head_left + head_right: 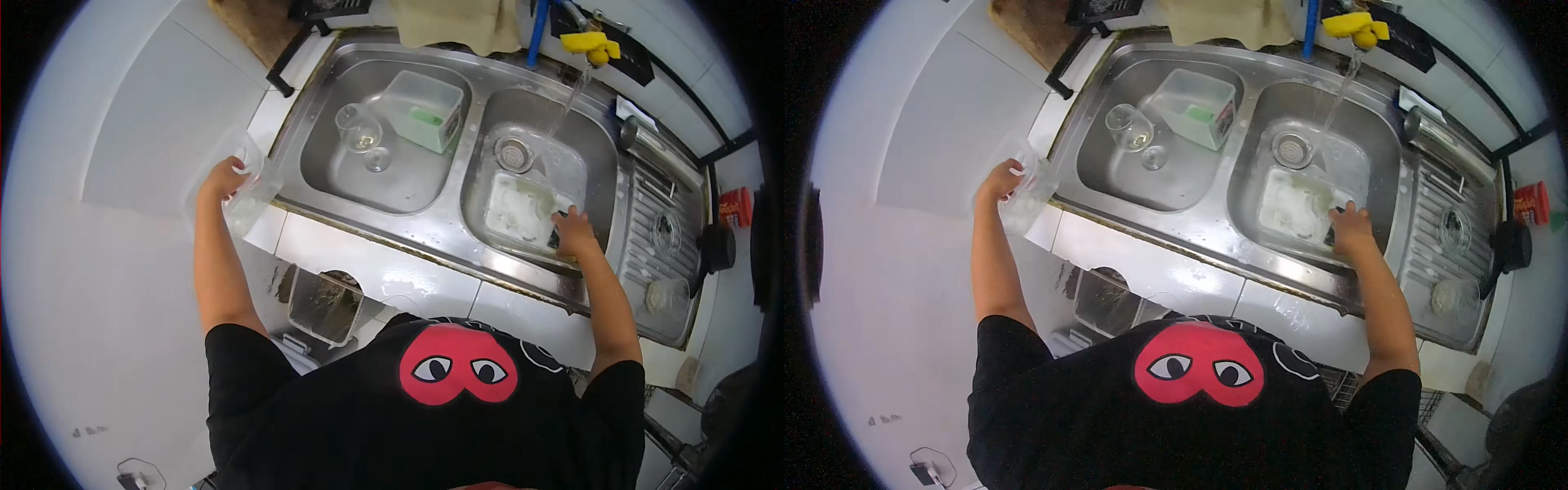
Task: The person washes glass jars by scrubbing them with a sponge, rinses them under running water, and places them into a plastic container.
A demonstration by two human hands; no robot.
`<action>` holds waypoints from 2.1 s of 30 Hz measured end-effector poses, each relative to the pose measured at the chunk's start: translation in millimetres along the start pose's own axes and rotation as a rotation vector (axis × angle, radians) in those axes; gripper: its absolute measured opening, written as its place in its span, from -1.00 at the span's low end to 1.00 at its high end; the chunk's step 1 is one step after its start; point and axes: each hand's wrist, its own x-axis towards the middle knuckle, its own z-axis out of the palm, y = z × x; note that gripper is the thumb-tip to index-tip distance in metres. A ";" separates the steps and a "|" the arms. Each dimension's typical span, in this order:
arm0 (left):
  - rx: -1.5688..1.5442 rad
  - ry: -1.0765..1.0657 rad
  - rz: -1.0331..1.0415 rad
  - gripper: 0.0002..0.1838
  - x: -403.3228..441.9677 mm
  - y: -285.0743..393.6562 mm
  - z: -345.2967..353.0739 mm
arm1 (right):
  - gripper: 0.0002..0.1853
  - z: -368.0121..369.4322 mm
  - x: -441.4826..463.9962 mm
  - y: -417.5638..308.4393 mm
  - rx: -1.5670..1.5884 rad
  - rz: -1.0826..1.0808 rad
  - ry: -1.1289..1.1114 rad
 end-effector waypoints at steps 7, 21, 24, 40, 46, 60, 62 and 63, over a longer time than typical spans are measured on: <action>0.041 0.787 0.285 -0.69 -29.4 17.3 8.1 | -0.40 15.3 27.5 52.0 0.802 -0.127 0.158; -0.633 -0.123 1.185 -0.59 -102.5 317.6 178.3 | -0.54 -82.8 5.1 -63.9 2.085 -0.708 -0.068; -0.534 -0.113 1.047 -0.66 -65.9 322.3 155.9 | -0.59 -84.6 7.1 -54.8 1.942 -0.505 0.017; 0.701 -0.213 0.861 -0.71 174.9 329.2 226.9 | -0.70 -47.1 -25.3 22.6 1.622 -0.162 0.196; 0.533 -0.808 0.563 -0.43 136.6 368.8 225.9 | -0.70 -32.7 -35.1 33.0 1.593 -0.104 0.209; 0.852 -0.739 0.751 -0.55 122.3 355.2 219.7 | -0.70 -30.9 -10.0 33.5 1.517 -0.099 0.235; 0.841 -0.214 0.901 -0.56 183.3 319.4 268.3 | -0.71 -25.3 -5.4 35.2 1.436 -0.161 0.297; 0.804 -0.156 0.848 -0.58 189.0 310.6 278.3 | -0.71 -22.7 -2.4 35.0 1.393 -0.158 0.318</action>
